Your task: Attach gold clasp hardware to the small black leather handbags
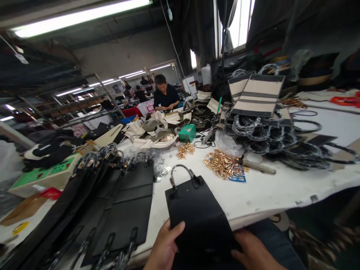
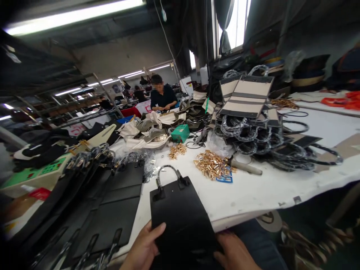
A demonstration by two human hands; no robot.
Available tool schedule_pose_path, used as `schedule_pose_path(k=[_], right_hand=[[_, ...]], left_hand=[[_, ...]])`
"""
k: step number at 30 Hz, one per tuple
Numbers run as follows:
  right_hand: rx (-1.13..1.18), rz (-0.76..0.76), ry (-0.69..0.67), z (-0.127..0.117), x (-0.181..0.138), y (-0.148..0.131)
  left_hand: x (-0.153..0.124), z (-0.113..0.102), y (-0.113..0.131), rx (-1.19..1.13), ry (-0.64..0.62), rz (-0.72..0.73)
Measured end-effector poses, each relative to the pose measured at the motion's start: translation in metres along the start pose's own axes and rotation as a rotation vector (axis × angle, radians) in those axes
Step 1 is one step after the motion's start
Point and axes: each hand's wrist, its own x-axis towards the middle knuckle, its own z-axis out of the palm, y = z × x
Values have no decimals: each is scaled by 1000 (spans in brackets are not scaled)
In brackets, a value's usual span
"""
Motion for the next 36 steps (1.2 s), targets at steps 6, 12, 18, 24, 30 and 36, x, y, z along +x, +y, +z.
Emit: schedule_pose_path(k=[6,12,18,24,30,36], right_hand=[[-93,-7,-69,-35,0,-9],[-17,-77,33,-99,46,-66],[-394,-179,254,-123,157,-80],[-648,-121,201,-134,264,-76],[-649,-73,135,-127,304,-65],[-421,-79,234,-131,291,-76]], left_hand=[[21,-7,-16,158,-60,93],[32,-23,22,1131,132,200],[66,-21,33,1382,284,412],[98,-6,17,1448,324,471],[97,-1,11,1376,310,537],[96,-7,10,1121,327,490]])
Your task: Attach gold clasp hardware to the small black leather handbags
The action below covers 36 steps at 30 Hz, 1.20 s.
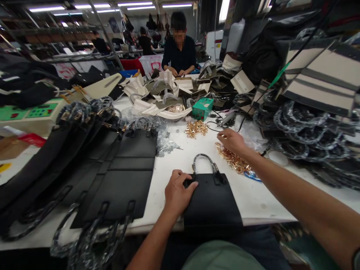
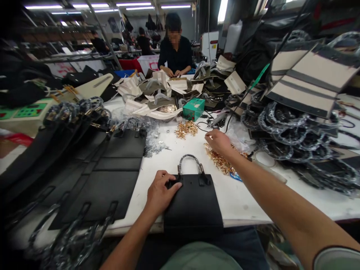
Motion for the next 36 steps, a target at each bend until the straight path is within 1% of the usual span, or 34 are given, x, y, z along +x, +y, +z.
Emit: schedule_pose_path(k=[1,3,5,6,7,8,9,11,13,15,18,20,22,23,26,28,30,32,34,36], right_hand=[[69,3,13,-2,-11,-7],[346,15,-2,-2,-43,-25],[928,89,-94,3,-83,-47],[1184,155,-175,7,-104,-59],[1374,232,-265,11,-123,-70],[1502,306,-340,16,-140,-79],[1587,363,-384,20,-155,-87],[1683,419,-422,27,-174,-97],[1738,438,-428,35,-183,-100],[1769,468,-438,42,-184,-98],[1779,495,-432,52,-181,-93],[1780,500,-430,56,-180,-91],[1751,495,-437,58,-180,-92],[1721,486,-441,58,-181,-93],[1579,435,-442,58,-186,-99],[1464,409,-425,60,-190,-103],[1369,388,-409,62,-193,-106],[1291,349,-389,64,-195,-108],[1207,288,-346,64,-196,-109],[1121,251,-305,63,-197,-110]], left_hand=[[-1,0,0,-68,17,-16],[-3,1,1,-179,70,-30],[-6,4,3,-238,137,-34],[-8,5,4,-254,162,-34],[-10,7,4,-264,180,-31],[-11,9,5,-269,195,-28],[-12,10,6,-268,206,-28],[-15,12,7,-261,222,-46],[-16,12,7,-261,219,-93],[-18,9,7,-254,183,-157],[-21,1,6,-265,127,-252],[-23,-7,4,-335,77,-302],[-26,-14,3,-493,29,-374],[-28,-17,3,-605,16,-432],[-36,-22,5,-967,35,-654],[-42,-22,6,-1124,41,-746],[-45,-22,5,-1220,15,-767],[-46,-22,4,-1264,-20,-757],[-47,-23,2,-1234,-53,-734],[-48,-25,1,-1164,-78,-676]])
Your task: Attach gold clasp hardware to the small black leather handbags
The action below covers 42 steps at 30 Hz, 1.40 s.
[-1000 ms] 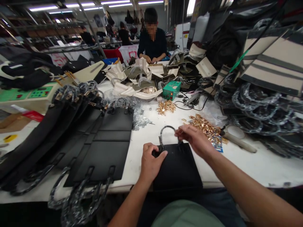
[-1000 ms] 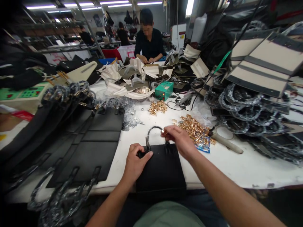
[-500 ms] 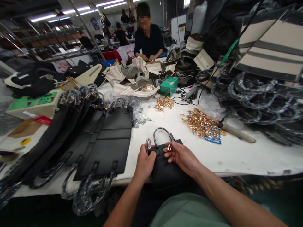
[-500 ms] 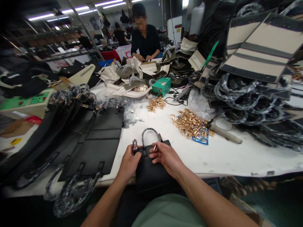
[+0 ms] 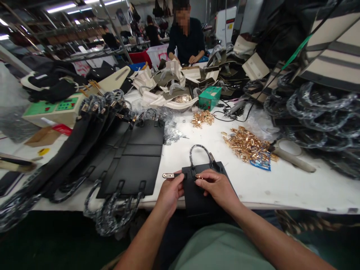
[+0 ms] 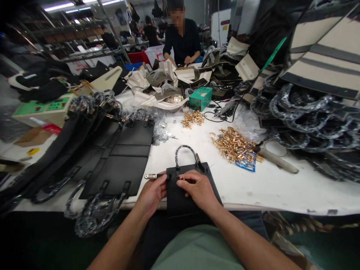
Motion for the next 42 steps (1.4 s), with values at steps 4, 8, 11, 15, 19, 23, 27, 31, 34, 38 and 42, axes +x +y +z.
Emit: schedule_pose_path(k=[4,8,11,15,19,23,27,31,34,38,42], right_hand=[[-105,2,26,3,-1,-3],[-144,-24,39,7,-2,-1],[-153,36,75,12,-2,0],[-226,21,122,19,-2,-2],[-302,-73,138,21,-3,-4],[-355,-77,159,22,-4,-5],[-450,-129,185,25,-3,-7],[-542,-265,171,29,-3,-7],[-547,-255,153,28,-2,-9],[-383,-19,99,26,0,-12],[-168,32,71,23,0,-9]], left_hand=[[-1,-4,-3,67,-36,102],[-1,-7,-9,60,-29,169],[-1,-8,-13,39,-18,194],[-1,-11,-16,4,-18,205],[-1,-14,-18,-26,-41,199],[-2,-15,-20,-45,-41,179],[-2,-16,-22,-38,-49,198],[-1,-18,-23,-1,-39,233],[0,-19,-22,-7,-40,215],[-1,-17,-19,-96,-36,168],[-2,-14,-14,-136,-46,145]])
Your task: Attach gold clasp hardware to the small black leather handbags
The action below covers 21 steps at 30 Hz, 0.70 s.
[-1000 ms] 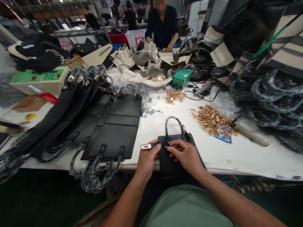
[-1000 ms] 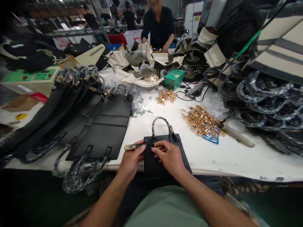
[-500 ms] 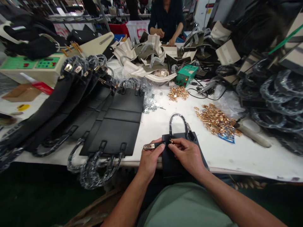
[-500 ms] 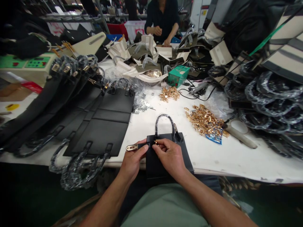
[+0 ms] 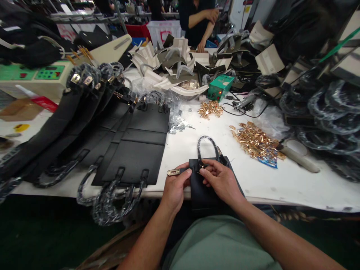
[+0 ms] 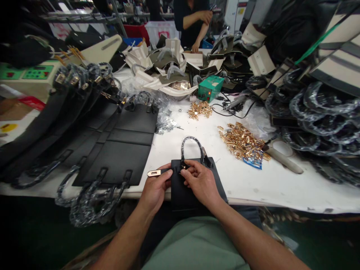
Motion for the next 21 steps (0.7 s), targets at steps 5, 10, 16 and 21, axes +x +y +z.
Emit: schedule_pose_path(k=[5,10,16,21], right_hand=[[2,-27,-11,-1,-2,5],[-249,-180,69,1,-4,3],[-397,-344,70,6,-3,1],[-362,-227,79,9,0,-3]], left_hand=[[1,0,5,50,-74,-18],[3,-4,5,108,-132,-44],[3,-11,-3,158,-62,5],[3,-11,-7,183,-50,30]])
